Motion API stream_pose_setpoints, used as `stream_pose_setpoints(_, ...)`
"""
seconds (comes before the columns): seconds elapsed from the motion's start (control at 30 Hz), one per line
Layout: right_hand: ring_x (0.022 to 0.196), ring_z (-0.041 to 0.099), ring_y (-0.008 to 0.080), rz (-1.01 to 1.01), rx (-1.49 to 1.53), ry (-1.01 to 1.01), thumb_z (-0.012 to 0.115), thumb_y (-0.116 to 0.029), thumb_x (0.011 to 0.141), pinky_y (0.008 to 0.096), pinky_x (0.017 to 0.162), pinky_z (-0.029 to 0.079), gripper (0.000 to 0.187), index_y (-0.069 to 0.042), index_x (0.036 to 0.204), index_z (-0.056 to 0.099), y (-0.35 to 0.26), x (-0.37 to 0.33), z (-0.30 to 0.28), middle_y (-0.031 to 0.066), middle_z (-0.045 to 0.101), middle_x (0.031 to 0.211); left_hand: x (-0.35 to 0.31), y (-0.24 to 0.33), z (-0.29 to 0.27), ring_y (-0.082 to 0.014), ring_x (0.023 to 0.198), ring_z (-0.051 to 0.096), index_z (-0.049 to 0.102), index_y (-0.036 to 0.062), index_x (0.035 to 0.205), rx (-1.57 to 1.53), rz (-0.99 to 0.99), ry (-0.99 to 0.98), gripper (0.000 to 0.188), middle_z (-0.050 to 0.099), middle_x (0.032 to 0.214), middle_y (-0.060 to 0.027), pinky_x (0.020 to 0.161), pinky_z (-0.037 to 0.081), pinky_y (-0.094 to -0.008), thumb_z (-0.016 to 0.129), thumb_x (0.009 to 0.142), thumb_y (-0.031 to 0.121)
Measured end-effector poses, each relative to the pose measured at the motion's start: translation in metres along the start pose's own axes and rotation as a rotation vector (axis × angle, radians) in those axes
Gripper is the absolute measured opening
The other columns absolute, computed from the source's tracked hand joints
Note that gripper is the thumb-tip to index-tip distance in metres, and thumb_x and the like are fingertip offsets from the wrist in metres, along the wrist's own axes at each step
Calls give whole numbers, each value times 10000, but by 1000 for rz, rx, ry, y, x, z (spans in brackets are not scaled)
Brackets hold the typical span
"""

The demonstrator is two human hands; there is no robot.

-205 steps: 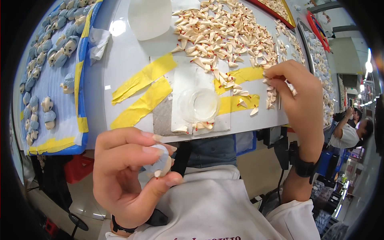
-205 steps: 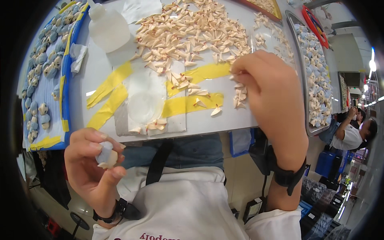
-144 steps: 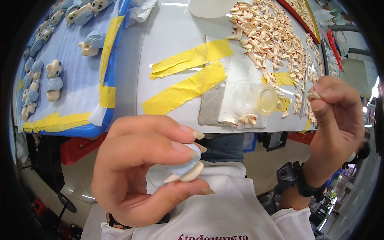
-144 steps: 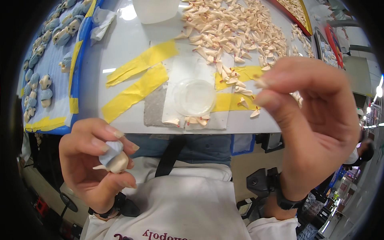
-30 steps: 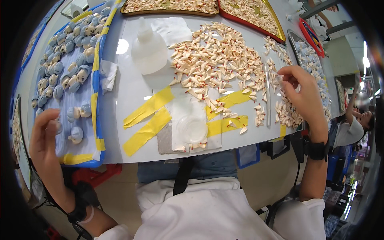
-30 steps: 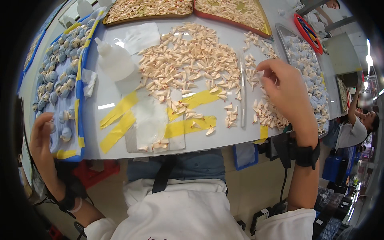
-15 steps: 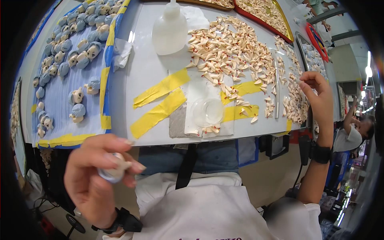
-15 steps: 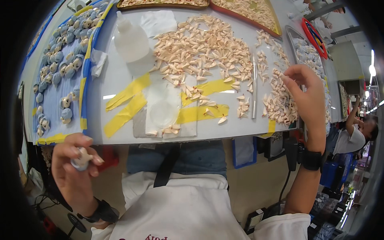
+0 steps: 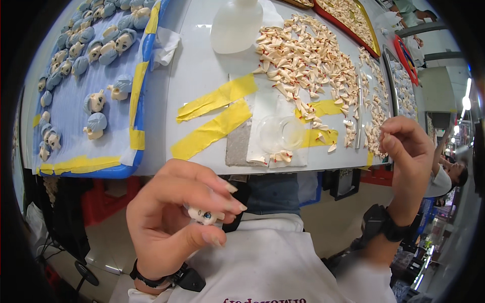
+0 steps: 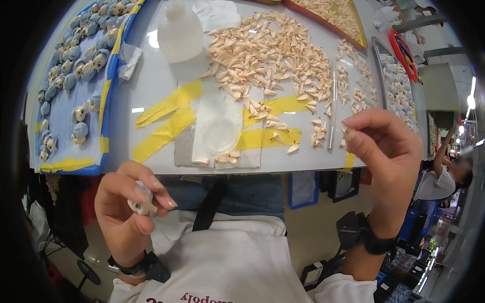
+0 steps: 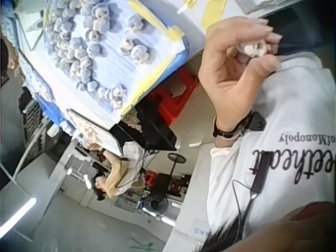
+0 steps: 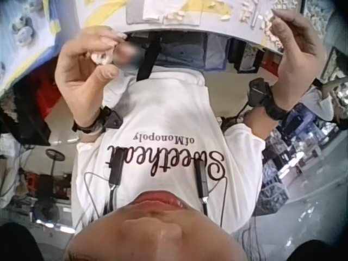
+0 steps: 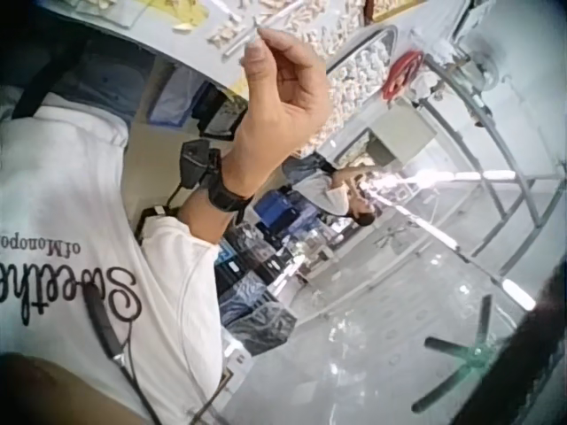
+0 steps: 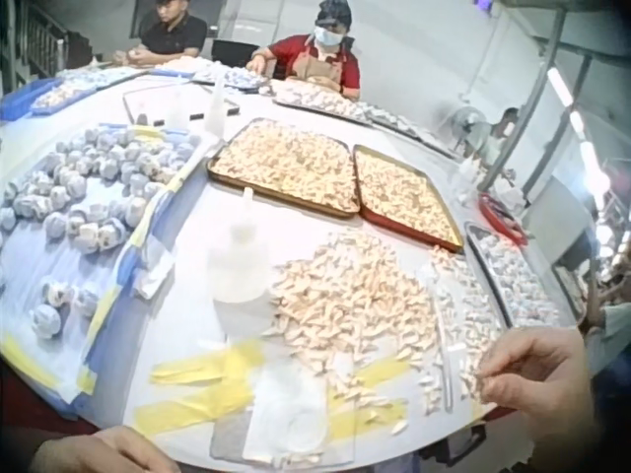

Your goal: The person assembles hair onto small doll heads by hand. They pick up individual hair strands from a tray, apply glue to the doll head, and insert the strands into the head one by one. The person repeats this process for multiple doll heads, placing finished units on a blue tray.

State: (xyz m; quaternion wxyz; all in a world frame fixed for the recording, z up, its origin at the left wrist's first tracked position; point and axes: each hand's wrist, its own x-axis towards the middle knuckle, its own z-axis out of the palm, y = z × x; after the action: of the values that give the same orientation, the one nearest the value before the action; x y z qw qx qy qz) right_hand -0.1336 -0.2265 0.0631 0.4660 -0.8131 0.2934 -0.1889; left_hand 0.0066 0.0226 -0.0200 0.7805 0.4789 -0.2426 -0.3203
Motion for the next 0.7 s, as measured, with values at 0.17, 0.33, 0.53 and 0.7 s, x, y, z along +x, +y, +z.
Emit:
stream_pose_setpoints(0.17,700,514,102,-29,240,-78,658,18,683,205,640,395,164,21,822,570,1,-3,20,58,555,786,5,9,11,-157,665,571,465,10,959,-95,-148,163,477,529,927,-141,542,458,-211,750,687,279)
stream_pose_setpoints(0.33,701,522,120,48,445,-146,650,55,667,213,655,401,160,13,793,561,-4,2,36,68,562,780,4,4,2,-148,591,546,452,8,1000,-21,-7,115,493,534,917,-148,458,414,-203,719,718,311)
stream_pose_setpoints(0.53,677,460,125,-44,220,-159,685,-103,709,225,626,357,201,-45,776,504,-14,13,53,68,513,772,6,4,1,-129,544,512,473,21,973,4,8,124,434,522,945,-158,417,385,-193,687,746,322)
stream_pose_setpoints(0.7,709,473,130,-121,46,-240,661,-45,698,229,667,365,153,-25,766,525,-27,23,58,64,508,778,12,-4,-16,-131,559,514,474,16,956,167,227,-83,367,513,957,-179,468,426,-209,676,763,255)
